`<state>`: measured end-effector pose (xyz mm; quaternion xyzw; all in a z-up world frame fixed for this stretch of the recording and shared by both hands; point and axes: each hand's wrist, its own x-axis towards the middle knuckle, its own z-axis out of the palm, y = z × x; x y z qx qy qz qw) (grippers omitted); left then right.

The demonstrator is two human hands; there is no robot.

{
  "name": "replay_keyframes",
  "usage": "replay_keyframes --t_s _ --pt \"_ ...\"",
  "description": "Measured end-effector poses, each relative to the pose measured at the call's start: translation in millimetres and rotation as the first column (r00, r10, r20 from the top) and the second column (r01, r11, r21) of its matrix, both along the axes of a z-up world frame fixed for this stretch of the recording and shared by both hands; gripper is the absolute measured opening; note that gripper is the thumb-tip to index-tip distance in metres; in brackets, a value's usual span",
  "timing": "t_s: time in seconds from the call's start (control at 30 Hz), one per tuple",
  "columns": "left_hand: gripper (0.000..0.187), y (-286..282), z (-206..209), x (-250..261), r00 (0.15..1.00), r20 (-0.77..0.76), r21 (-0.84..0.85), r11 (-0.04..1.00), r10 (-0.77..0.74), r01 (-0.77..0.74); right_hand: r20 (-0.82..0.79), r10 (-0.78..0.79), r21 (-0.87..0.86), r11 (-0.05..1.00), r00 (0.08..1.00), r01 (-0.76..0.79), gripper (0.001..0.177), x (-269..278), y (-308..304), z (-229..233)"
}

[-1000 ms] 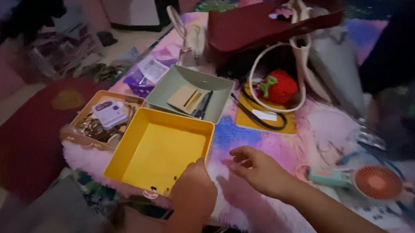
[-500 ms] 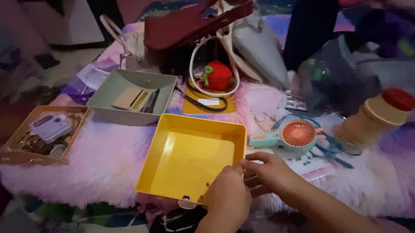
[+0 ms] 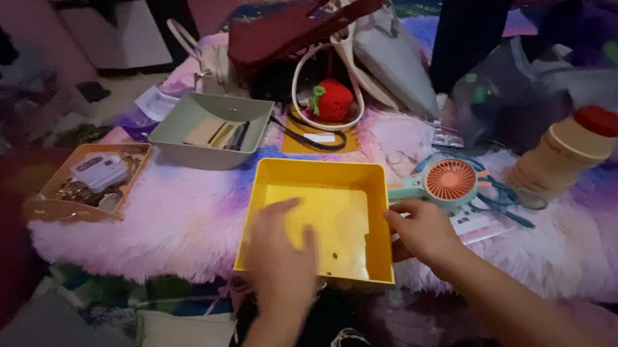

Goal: The person unpacks and organizes bag contents on a bed. They sort small items such as glasses, cables, a black pouch, cards and accessories into trays and boxes, open and handle a black zippered pouch, then open a maroon handbag and place items inside it, finally arranging a mini fan and a bottle on the bed.

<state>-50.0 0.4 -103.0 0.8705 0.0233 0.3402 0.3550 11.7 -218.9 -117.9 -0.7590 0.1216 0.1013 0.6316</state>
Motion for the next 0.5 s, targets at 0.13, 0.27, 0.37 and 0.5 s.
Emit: replay_keyframes --t_s 0.13,0.27,0.37,0.5 --pt "0.066 57.0 -11.1 3.3 0.901 -0.165 -0.031 0.911 0.401 -0.412 0.061 -0.031 -0.021 0.999 0.998 0.032 0.037 -1.1 1.1 -6.7" --pt "0.065 54.2 -29.5 12.8 0.945 -0.306 -0.757 0.573 0.114 -0.314 0.156 -0.025 -0.243 0.968 0.987 0.063 0.034 5.1 0.2 -16.1" --pt "0.081 34.0 -40.3 13.9 0.853 -0.448 -0.892 0.203 -0.267 -0.404 0.237 -0.045 -0.259 0.96 0.97 0.107 0.034 13.5 -1.6 -20.3" --pt "0.088 18.4 -45.8 25.6 0.863 -0.325 -0.946 0.146 -0.387 -0.29 0.221 -0.154 0.03 0.988 0.963 0.151 0.032 23.1 -16.6 -19.5"
